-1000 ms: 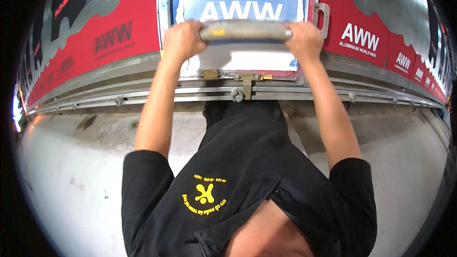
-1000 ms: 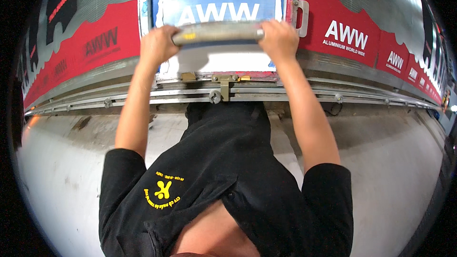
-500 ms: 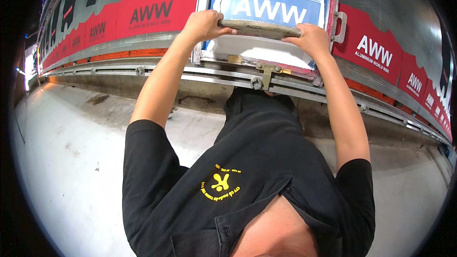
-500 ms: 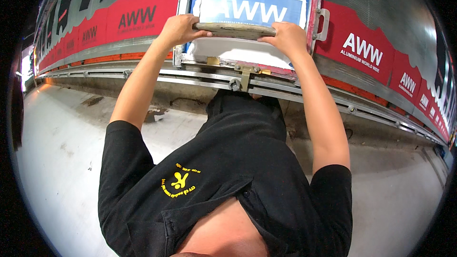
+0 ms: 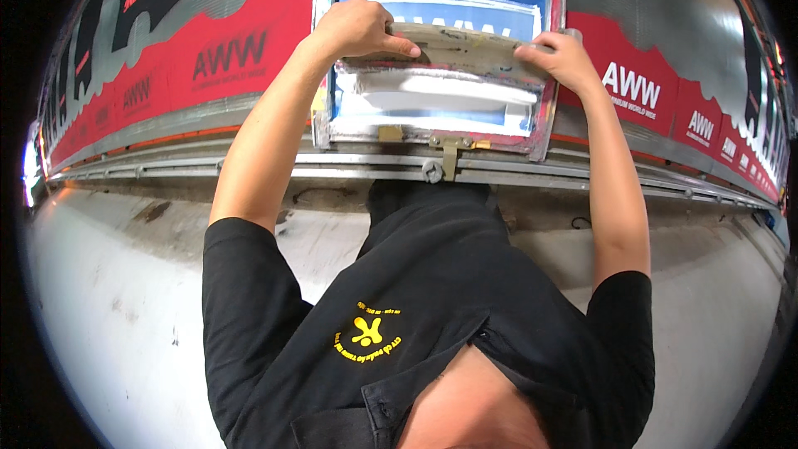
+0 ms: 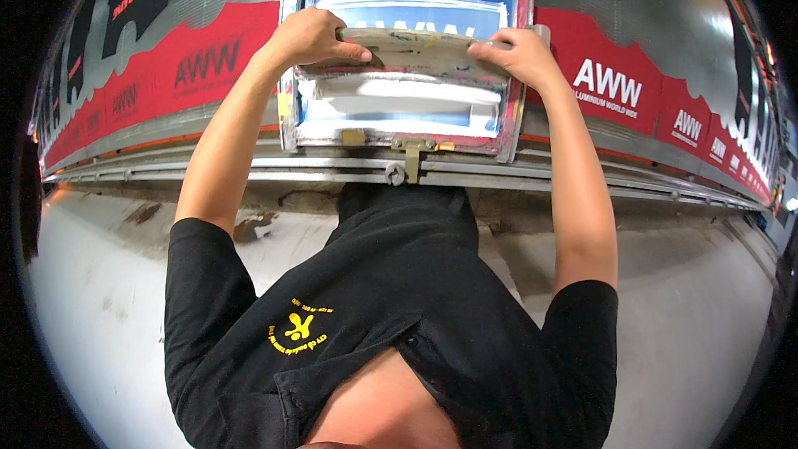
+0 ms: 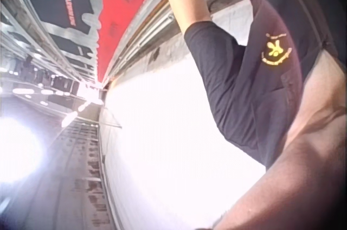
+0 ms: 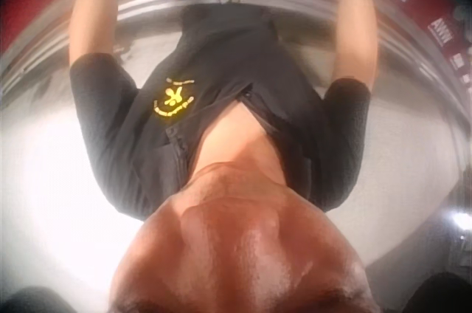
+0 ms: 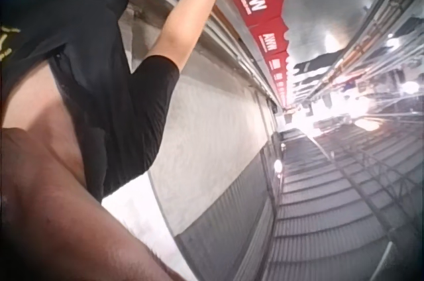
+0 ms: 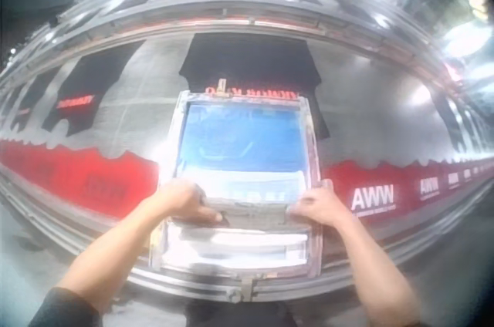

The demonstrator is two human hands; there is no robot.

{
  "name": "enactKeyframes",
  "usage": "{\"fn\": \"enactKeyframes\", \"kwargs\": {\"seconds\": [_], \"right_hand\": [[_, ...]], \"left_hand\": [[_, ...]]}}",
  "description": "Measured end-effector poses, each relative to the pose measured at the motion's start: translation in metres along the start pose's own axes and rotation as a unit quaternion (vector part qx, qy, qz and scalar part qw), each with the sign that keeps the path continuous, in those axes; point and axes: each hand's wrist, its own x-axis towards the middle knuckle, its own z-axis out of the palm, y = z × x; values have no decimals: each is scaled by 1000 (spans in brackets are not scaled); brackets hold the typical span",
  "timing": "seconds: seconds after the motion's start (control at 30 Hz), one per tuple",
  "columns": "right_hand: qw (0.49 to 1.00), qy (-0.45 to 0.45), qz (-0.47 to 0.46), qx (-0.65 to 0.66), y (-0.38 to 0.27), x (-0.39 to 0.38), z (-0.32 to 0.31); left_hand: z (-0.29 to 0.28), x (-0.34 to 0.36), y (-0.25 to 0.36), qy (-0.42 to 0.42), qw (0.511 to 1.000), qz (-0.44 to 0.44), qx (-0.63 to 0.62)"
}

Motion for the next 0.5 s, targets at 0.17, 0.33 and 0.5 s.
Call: {"fn": "enactKeyframes", "kwargs": {"seconds": [0.17,0.33,0.5], "right_hand": [[920,361,70,137,62,13,-19],[865,421,94,256,110,36,17],[871,257,161,386,80,37,18]], "left_hand": [[-22,43,-29,183,982,52,22],[-14,80,-45,158,983,67,57],[-3,73,-37,99,992,81,6]]}}
